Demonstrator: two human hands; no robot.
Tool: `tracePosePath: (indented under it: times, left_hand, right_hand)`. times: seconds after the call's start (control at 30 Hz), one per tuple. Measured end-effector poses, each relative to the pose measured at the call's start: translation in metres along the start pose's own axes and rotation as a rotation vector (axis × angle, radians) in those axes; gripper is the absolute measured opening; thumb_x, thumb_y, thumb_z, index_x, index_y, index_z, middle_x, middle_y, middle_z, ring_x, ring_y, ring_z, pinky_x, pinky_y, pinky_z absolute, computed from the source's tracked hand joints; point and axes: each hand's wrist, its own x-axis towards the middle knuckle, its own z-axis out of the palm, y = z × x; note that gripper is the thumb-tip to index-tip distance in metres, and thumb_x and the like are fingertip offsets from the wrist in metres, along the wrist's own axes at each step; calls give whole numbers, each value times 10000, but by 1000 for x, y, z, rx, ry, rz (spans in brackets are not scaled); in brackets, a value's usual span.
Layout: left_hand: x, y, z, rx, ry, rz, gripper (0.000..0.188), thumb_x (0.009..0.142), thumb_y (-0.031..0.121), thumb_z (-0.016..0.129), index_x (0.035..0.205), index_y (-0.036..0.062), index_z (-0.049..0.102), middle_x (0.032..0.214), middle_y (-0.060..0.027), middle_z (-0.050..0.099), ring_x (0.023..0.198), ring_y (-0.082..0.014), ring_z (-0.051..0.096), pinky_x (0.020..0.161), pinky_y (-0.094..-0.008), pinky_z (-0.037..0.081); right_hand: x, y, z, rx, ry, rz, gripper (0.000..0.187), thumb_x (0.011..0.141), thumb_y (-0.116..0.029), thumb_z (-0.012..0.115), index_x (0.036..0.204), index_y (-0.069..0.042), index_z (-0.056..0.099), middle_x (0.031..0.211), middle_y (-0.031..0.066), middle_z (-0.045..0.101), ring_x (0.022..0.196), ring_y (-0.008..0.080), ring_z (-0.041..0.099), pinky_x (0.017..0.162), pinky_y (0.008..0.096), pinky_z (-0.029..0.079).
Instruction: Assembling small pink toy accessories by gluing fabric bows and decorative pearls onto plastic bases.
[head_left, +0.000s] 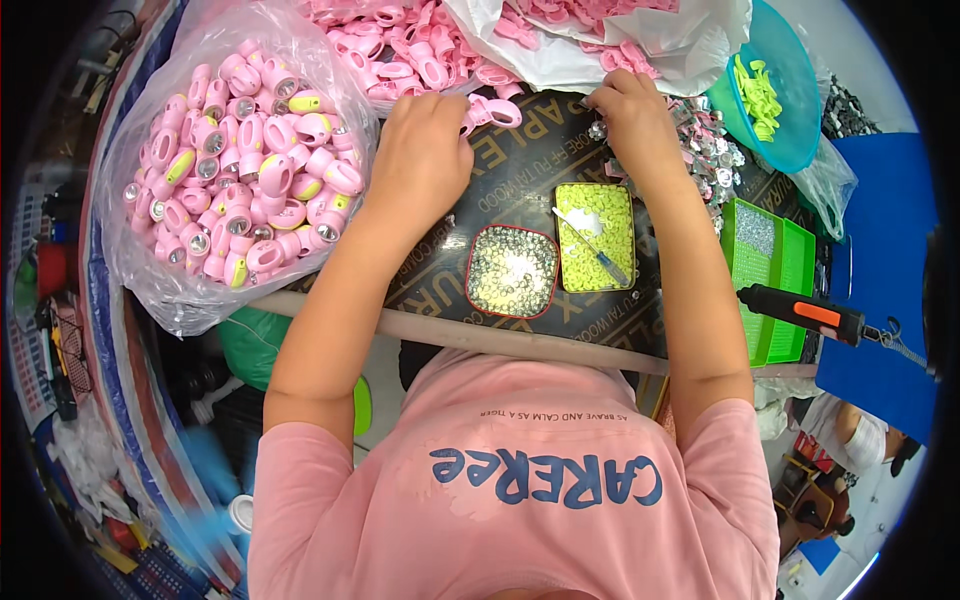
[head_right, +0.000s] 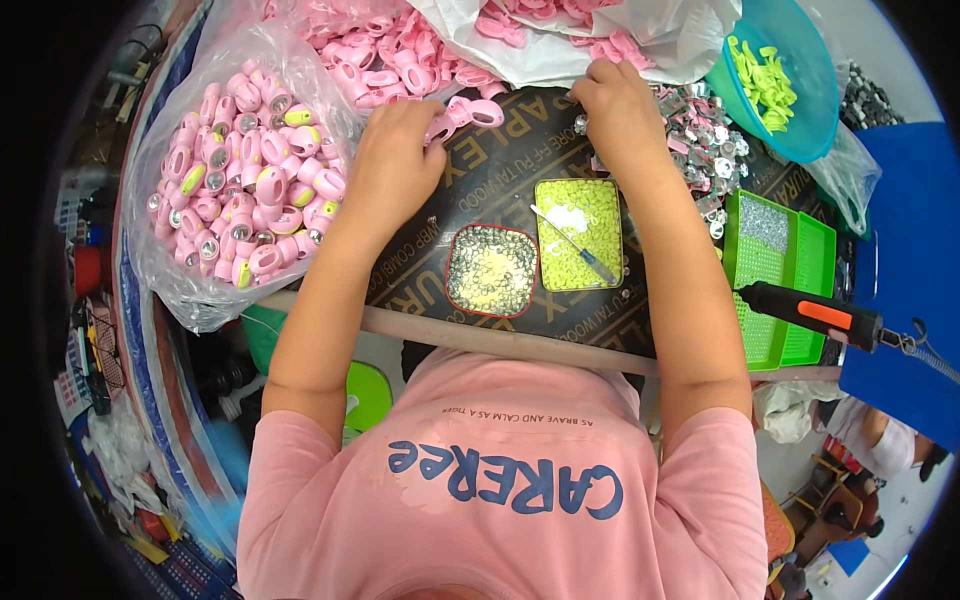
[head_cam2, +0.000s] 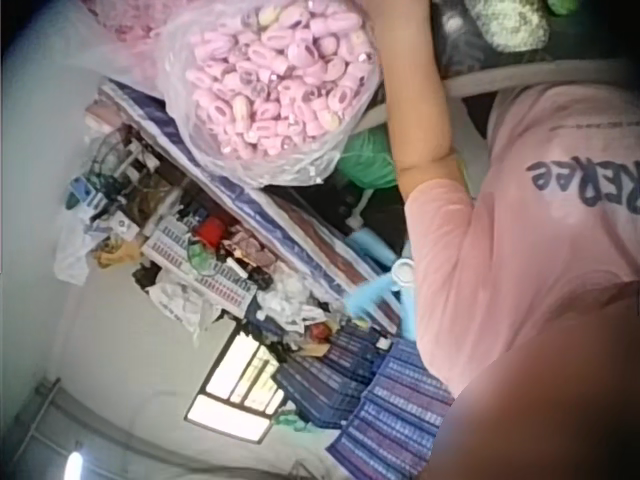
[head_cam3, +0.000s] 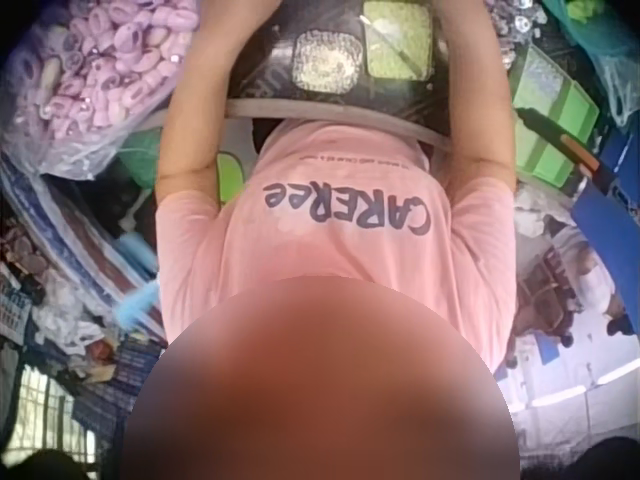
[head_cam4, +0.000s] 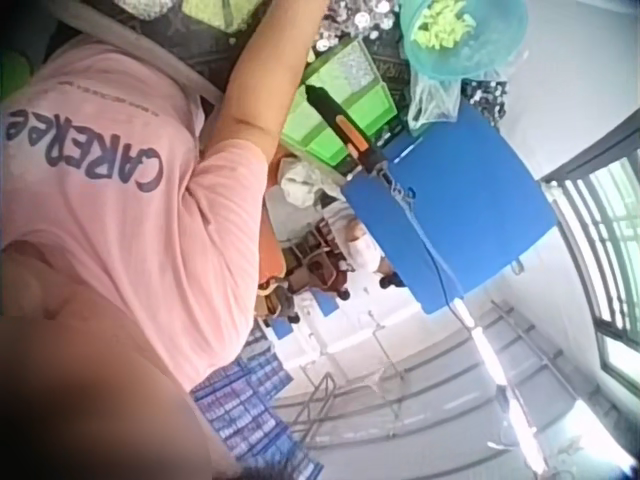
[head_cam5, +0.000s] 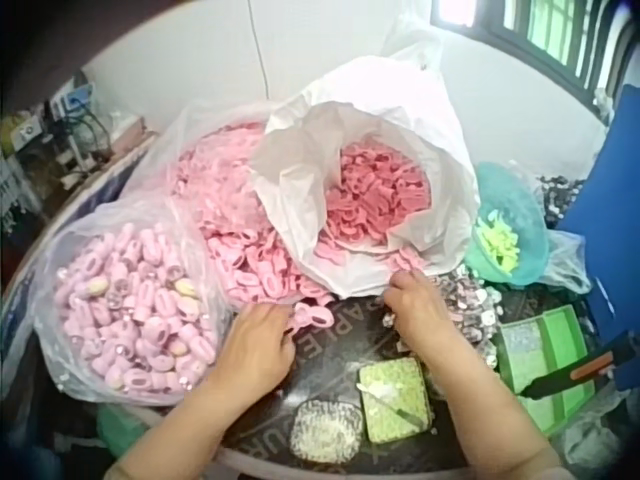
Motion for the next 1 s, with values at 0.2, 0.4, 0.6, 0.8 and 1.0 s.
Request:
tracePosePath:
  times: [0.2, 0.4, 0.6, 0.8, 1.0]
  left_hand:
    - [26, -18, 22, 109, -32, 116, 168, 828, 14, 621, 994, 13, 644, 943, -169, 683, 964, -380, 638, 847, -498, 508]
    - [21, 13, 16, -356, -72, -18, 270, 890, 30, 675, 1155, 48, 624, 1042, -110, 704, 839, -276, 719, 680, -375, 564]
    - [-13, 73, 15, -1495, -554, -629, 434, 994, 47, 613, 1396, 49, 449, 1198, -120, 607, 966, -258, 719, 742, -341, 616]
    - [-34, 86, 19, -1960, -531, -722, 408, 1032, 60, 571, 1414, 44, 431, 1291, -147, 588, 1151, -313, 676, 982, -426, 573]
    - [-52, 80, 19, -2069, -320, -692, 384, 969, -15, 657, 1308, 46, 489, 1184, -135, 669, 1100, -266, 695, 943, -397, 588]
  right_hand:
    - [6, -10, -26, 583, 26, 379, 206, 930, -70, 693, 1134, -44, 715, 1028, 102, 730, 917, 234, 688, 804, 345, 541]
    - [4, -3, -40, 955, -156, 762, 325, 900, -144, 738, 1180, 5, 667, 957, 113, 745, 795, 123, 679, 697, 272, 546]
    - [11, -31, -62, 1009, -225, 526, 432, 913, 1, 696, 1333, 4, 597, 1076, 78, 721, 983, 108, 684, 809, 247, 554]
    - [-2, -59, -71, 1575, -128, 707, 366, 841, 31, 711, 1202, 53, 655, 950, 83, 713, 850, 169, 715, 770, 263, 561]
    - [-34, -93, -85, 1337, -236, 741, 255, 866, -34, 771, 1101, 53, 723, 948, 45, 726, 779, 51, 623, 651, 211, 509]
